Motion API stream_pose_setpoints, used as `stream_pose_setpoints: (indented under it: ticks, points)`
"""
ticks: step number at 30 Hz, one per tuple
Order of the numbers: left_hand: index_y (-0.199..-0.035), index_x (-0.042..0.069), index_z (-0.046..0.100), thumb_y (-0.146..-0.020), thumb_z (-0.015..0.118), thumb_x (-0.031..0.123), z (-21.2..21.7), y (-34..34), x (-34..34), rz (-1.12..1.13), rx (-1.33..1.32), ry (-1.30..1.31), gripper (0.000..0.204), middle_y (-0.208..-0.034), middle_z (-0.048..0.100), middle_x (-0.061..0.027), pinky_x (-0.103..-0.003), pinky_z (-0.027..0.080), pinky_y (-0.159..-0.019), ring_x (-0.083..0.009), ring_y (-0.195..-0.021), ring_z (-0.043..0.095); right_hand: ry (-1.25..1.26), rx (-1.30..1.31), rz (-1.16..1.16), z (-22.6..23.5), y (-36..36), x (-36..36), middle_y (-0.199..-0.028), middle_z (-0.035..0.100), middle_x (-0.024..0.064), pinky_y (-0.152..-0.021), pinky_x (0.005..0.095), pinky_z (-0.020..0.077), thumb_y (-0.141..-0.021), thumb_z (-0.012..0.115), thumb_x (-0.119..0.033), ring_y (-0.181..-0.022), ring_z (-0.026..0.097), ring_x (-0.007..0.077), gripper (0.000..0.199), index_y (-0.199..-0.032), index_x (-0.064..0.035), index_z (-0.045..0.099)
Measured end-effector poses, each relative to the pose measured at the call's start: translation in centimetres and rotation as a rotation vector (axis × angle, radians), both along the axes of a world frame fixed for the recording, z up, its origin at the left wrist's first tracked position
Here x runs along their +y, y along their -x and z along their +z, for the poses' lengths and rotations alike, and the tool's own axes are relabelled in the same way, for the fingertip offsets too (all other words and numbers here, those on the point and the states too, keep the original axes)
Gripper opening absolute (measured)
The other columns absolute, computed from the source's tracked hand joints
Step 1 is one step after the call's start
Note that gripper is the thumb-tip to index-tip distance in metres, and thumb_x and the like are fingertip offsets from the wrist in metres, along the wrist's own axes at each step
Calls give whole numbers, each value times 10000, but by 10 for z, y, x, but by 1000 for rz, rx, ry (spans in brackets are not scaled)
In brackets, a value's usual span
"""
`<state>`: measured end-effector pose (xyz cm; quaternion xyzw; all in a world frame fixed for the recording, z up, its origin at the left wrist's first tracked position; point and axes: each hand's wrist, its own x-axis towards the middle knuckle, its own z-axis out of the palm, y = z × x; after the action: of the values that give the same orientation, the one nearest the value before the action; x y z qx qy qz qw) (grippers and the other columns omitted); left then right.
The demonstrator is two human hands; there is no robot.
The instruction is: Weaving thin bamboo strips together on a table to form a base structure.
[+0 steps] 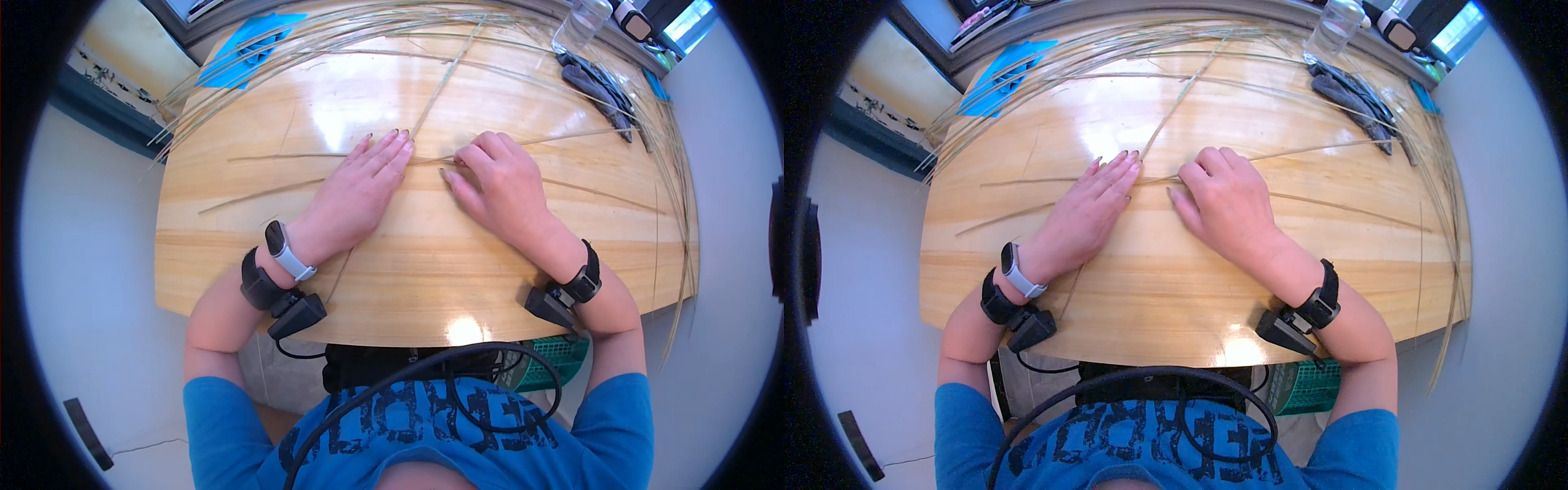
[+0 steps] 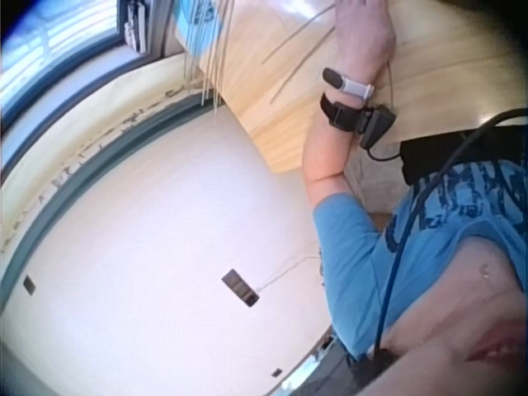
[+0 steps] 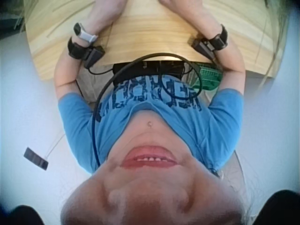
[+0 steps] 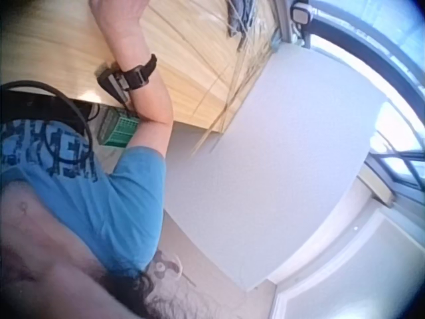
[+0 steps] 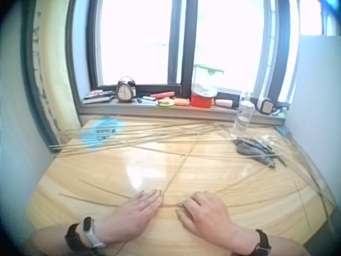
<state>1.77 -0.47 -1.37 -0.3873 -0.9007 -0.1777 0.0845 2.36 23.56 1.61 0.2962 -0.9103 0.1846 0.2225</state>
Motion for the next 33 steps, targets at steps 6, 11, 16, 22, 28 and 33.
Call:
stream_pose_setpoints:
  ticks: [6, 11, 16, 22, 28, 33]
  points:
    - [-1470, 24, 406, -1016, 468, 109, 0, -1, 0, 11, 16, 30, 466, -1535, 411, -154, -466, 263, -1189, -275, -1452, 353, 67, -20, 58, -2, 1, -2, -808, 585, 85, -704, 392, 491, -804, 732, -200, -799, 596, 281, 146, -814, -73, 659]
    - [-1440, 4, 431, -1009, 436, 127, 6, -2, 1, -9, 20, 6, 449, -1508, 449, -149, -473, 260, -1184, -272, -1434, 381, 127, -19, 102, -6, 7, 2, -782, 590, 72, -698, 389, 492, -810, 725, -145, -778, 593, 283, 76, -806, -82, 682]
    - [-1517, 68, 350, -1019, 456, 136, 7, -1, 4, -5, -28, 53, 514, -1559, 390, -108, -472, 218, -1201, -258, -1470, 320, 186, -87, 135, -12, 11, 4, -784, 607, 73, -682, 389, 503, -813, 721, -102, -792, 606, 283, 39, -832, -75, 701]
    - [-1514, 63, 351, -1020, 458, 158, 1, -3, 10, 6, 6, 77, 515, -1563, 385, -104, -481, 217, -1200, -248, -1473, 312, 276, -204, 135, -15, 12, 3, -794, 632, 103, -675, 390, 516, -821, 724, -95, -787, 628, 304, 48, -858, -64, 721]
    - [-1507, 53, 358, -1016, 471, 168, 2, -2, 16, 7, -23, 47, 517, -1558, 389, -112, -488, 218, -1196, -254, -1466, 324, 318, -282, 125, -17, 12, 1, -793, 649, 112, -661, 392, 518, -813, 729, -90, -764, 635, 312, 60, -868, -70, 742]
    - [-1512, 79, 364, -1010, 487, 173, 8, -4, 18, -18, -78, -8, 525, -1550, 398, -125, -494, 214, -1191, -262, -1461, 334, 300, -239, 140, -19, 9, 2, -792, 647, 101, -664, 385, 520, -805, 736, -105, -770, 638, 297, 59, -860, -93, 752]
